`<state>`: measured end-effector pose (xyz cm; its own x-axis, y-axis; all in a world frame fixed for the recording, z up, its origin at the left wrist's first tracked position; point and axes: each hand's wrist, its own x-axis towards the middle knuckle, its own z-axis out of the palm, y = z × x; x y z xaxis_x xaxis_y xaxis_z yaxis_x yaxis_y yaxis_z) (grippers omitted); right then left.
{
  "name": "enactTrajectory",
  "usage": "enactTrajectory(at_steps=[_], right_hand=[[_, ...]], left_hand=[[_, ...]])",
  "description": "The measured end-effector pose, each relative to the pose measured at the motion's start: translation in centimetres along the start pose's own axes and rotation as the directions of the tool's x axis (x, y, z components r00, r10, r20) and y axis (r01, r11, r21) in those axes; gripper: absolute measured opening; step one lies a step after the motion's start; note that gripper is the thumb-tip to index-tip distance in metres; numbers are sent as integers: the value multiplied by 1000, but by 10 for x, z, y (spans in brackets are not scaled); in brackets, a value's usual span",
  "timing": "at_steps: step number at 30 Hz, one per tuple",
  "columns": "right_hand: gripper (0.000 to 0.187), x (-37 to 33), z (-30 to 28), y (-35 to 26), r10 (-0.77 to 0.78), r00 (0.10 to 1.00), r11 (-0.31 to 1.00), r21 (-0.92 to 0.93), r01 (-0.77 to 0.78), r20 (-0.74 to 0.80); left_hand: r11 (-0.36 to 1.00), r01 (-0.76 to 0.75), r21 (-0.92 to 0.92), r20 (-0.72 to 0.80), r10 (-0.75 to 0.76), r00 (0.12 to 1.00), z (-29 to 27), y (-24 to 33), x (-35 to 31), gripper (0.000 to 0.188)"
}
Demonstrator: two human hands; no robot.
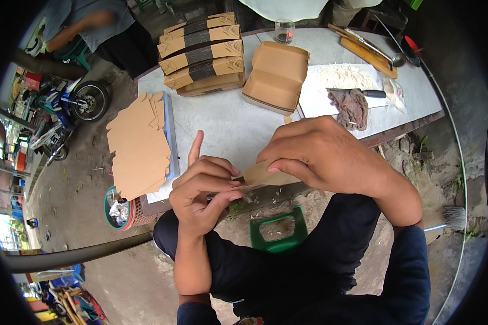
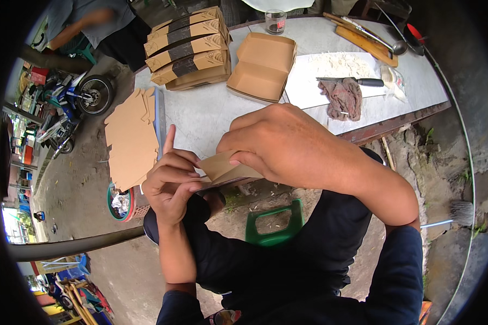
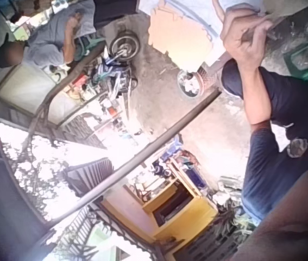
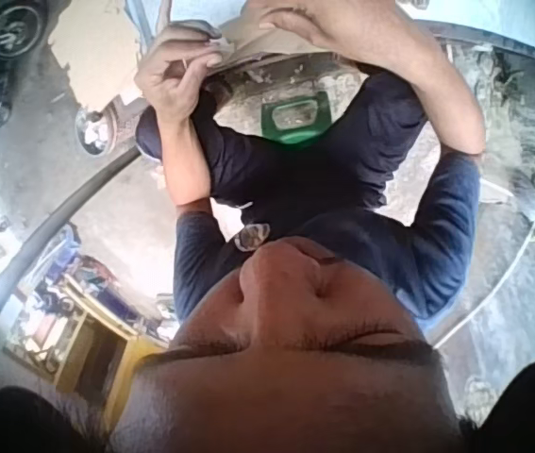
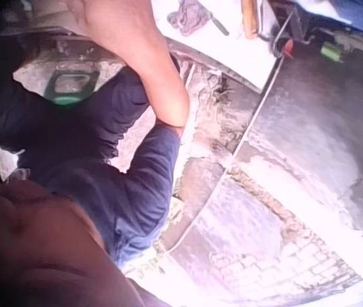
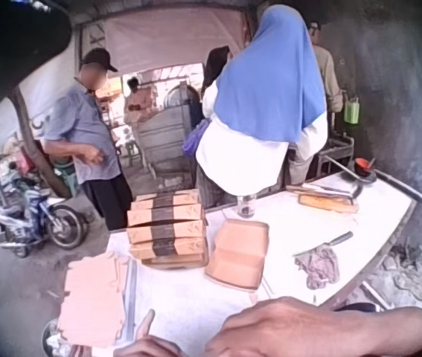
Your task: The person folds a flat cardboard sheet into a small box by creasing and tucking flaps. They handle one box at a time, folding edges and securing tabs to form the final shape.
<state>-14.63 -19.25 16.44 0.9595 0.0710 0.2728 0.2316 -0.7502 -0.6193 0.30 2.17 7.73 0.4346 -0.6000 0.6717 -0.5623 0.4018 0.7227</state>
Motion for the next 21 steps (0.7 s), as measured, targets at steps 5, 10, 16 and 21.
enactTrajectory(at_steps=[5,10,16,21], right_hand=[[21,4,-4,-12,116,991,992,66,-112,-65],[19,14,-9,-24,-104,970,994,-3,106,-218],[27,12,-6,-39,-207,940,961,-235,144,-270],[26,2,40,6,-5,975,1000,-12,2,-222]], left_hand=[[995,94,29,61,-96,993,-9,12,7,14],[992,24,123,86,-35,996,-34,40,41,13],[904,-14,428,61,-13,998,-22,66,52,19],[873,301,383,86,-358,930,-3,26,23,21]])
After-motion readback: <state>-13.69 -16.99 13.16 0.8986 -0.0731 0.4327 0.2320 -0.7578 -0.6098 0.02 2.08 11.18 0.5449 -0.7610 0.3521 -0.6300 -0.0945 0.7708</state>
